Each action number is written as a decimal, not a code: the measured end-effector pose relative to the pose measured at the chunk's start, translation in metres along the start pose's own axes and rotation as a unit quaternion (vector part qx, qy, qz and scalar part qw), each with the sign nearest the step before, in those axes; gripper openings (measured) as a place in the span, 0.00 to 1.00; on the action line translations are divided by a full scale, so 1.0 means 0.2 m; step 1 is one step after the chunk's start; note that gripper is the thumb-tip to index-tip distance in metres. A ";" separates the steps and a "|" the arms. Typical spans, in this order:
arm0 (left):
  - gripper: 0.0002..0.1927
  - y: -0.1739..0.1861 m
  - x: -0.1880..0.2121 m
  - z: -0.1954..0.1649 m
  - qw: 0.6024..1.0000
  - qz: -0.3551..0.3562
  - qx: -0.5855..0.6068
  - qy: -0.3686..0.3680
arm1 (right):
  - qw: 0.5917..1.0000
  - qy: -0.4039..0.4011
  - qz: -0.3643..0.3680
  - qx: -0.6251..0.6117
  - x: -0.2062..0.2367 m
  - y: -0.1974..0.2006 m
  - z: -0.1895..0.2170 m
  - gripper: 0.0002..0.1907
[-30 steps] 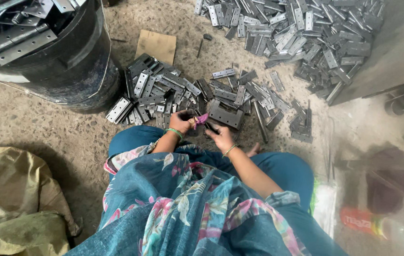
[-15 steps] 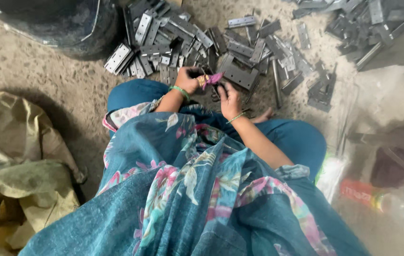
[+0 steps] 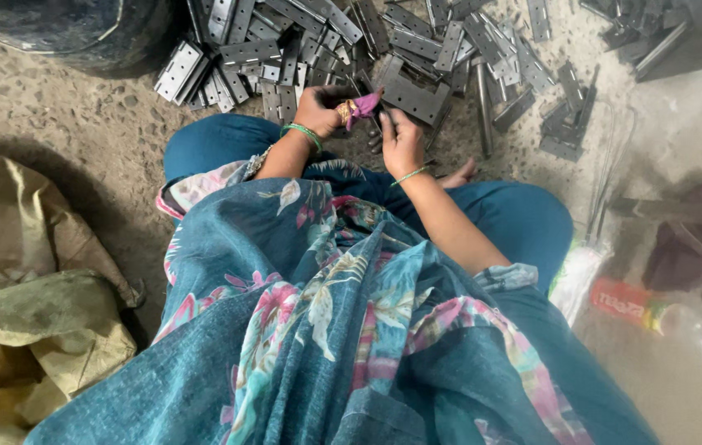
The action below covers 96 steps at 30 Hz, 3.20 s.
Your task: The person sits on the floor and assembles metal hinge components by inserting pins into the hinge leaves. They handle the parts with a cloth and place the assembled hinges into a nearby bucket.
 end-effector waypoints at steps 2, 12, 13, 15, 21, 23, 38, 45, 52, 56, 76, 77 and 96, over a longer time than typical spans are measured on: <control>0.27 0.01 -0.02 0.00 0.999 -0.010 0.038 -0.028 | 0.988 -0.101 0.005 -0.113 -0.07 0.07 -0.06 0.10; 0.23 0.04 -0.05 0.01 0.996 -0.070 0.041 -0.020 | 0.948 0.076 0.014 0.309 -0.22 0.29 -0.08 0.22; 0.23 0.03 -0.05 0.01 0.997 -0.069 0.033 -0.020 | 0.935 0.087 0.063 0.339 -0.21 0.23 -0.08 0.21; 0.23 0.04 -0.05 0.02 0.997 -0.067 0.018 -0.024 | 0.898 0.112 0.156 0.395 -0.21 0.13 -0.07 0.19; 0.22 0.08 -0.07 0.08 0.998 -0.055 0.043 0.006 | 0.958 -0.036 0.170 0.229 -0.27 0.15 -0.09 0.25; 0.22 0.08 -0.09 0.11 0.999 -0.046 0.018 -0.012 | 0.951 -0.073 0.089 0.287 -0.33 0.29 -0.12 0.25; 0.22 0.11 -0.15 0.19 0.999 -0.047 0.010 0.009 | 0.817 -0.399 -0.003 0.418 -0.31 0.54 -0.44 0.33; 0.24 0.08 -0.15 0.15 0.999 -0.038 -0.022 -0.001 | 0.876 -0.380 -0.041 0.293 -0.26 0.53 -0.42 0.15; 0.22 0.07 -0.11 0.09 0.999 -0.043 -0.008 -0.005 | 0.968 -0.069 -0.230 0.067 -0.28 0.58 -0.10 0.17; 0.22 0.06 -0.10 0.07 0.999 -0.031 -0.014 -0.021 | 0.949 0.088 -0.289 -0.090 -0.27 0.61 0.09 0.29; 0.20 0.07 -0.06 0.06 0.996 -0.088 -0.017 0.008 | 0.960 -0.197 -0.010 0.197 -0.19 0.41 -0.06 0.20; 0.21 0.07 -0.06 0.06 0.996 -0.088 -0.010 0.020 | 0.959 -0.201 0.018 0.197 -0.19 0.47 -0.06 0.22; 0.17 0.15 -0.08 0.21 0.989 -0.031 -0.145 -0.017 | 0.897 -0.144 -0.092 0.407 -0.33 0.57 -0.08 0.34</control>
Point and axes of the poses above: each hand's wrist, its own x-axis away from the middle knuckle, its own y-axis out of the back of the hand, z = x × y, the point moved 3 cm from there along -x, towards the middle knuckle, and after that the axes turned 6 degrees about y, right-handed, at the moved point
